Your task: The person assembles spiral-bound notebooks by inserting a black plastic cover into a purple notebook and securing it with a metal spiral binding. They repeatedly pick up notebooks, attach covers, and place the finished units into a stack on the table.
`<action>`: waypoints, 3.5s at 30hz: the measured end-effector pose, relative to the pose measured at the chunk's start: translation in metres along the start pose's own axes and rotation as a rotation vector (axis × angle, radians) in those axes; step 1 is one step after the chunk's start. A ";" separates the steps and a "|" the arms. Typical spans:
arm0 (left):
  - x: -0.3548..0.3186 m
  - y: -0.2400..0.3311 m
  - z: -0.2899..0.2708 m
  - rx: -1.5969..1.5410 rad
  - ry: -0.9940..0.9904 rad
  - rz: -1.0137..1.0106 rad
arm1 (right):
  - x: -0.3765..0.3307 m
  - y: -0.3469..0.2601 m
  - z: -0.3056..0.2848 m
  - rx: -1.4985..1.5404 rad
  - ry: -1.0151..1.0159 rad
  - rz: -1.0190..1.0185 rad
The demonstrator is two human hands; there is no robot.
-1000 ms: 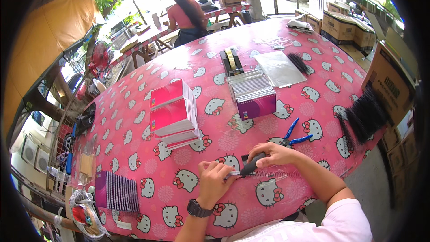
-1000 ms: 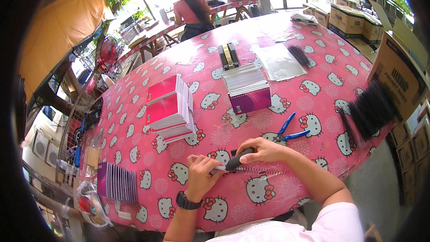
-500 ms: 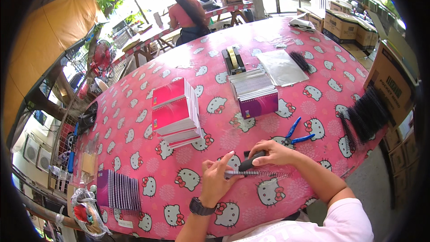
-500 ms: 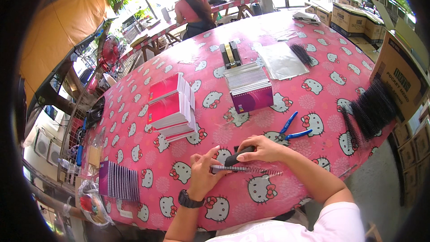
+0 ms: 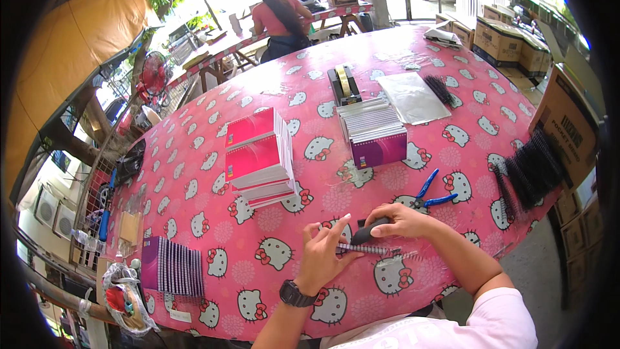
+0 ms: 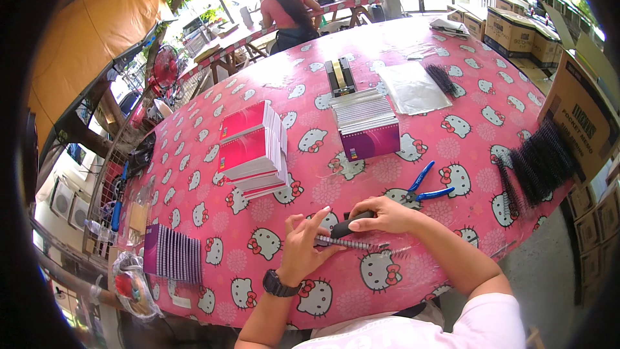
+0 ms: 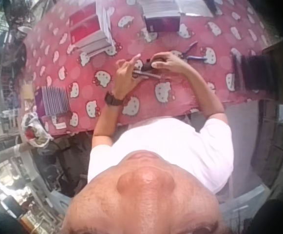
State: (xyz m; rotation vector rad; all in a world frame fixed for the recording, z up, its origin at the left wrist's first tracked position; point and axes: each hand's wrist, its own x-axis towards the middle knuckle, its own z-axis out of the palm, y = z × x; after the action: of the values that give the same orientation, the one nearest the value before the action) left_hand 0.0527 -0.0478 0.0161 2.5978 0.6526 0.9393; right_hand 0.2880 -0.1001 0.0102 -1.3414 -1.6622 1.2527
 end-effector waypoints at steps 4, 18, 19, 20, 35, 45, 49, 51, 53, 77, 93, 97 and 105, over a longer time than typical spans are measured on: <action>0.004 -0.016 -0.020 -0.048 0.030 -0.154 | -0.002 -0.001 0.000 0.345 -0.032 -0.182; -0.009 -0.031 -0.005 -0.422 -0.045 -0.350 | 0.003 -0.001 0.004 0.037 0.071 -0.074; -0.007 -0.031 -0.008 -0.417 -0.049 -0.342 | 0.003 -0.004 0.005 0.106 0.063 -0.132; -0.007 -0.029 -0.008 -0.418 -0.053 -0.341 | 0.002 -0.005 0.006 0.175 0.050 -0.182; -0.004 -0.023 -0.005 -0.627 -0.034 -0.428 | 0.003 -0.007 0.007 0.149 0.051 -0.107; -0.001 -0.028 -0.013 -0.926 -0.028 -0.583 | 0.003 -0.007 -0.009 -0.836 0.536 -0.345; 0.008 -0.006 -0.027 -0.755 -0.036 -0.529 | -0.010 -0.054 0.012 -0.445 0.406 -0.509; 0.011 0.011 -0.030 -0.742 0.008 -0.474 | -0.009 -0.067 0.033 -0.359 0.428 -0.549; 0.012 0.019 -0.033 -0.721 0.062 -0.493 | -0.007 -0.068 0.043 -0.329 0.458 -0.552; -0.012 0.025 -0.023 -0.682 0.162 -0.423 | -0.008 -0.070 0.051 -0.145 0.296 -0.385; -0.025 0.028 -0.023 -0.489 0.328 -0.370 | -0.001 -0.082 0.063 -0.427 0.339 -0.542; -0.039 0.017 -0.035 -0.386 0.408 -0.292 | 0.023 -0.084 0.066 -0.277 0.161 -0.500; -0.048 0.018 -0.035 -0.555 0.469 -0.489 | 0.033 -0.082 0.080 -0.296 0.155 -0.615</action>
State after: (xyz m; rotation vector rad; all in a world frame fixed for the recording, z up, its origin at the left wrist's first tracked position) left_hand 0.0024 -0.0833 0.0243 1.6413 0.9249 1.3298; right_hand 0.1791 -0.0917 0.0584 -0.9347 -1.9879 0.5496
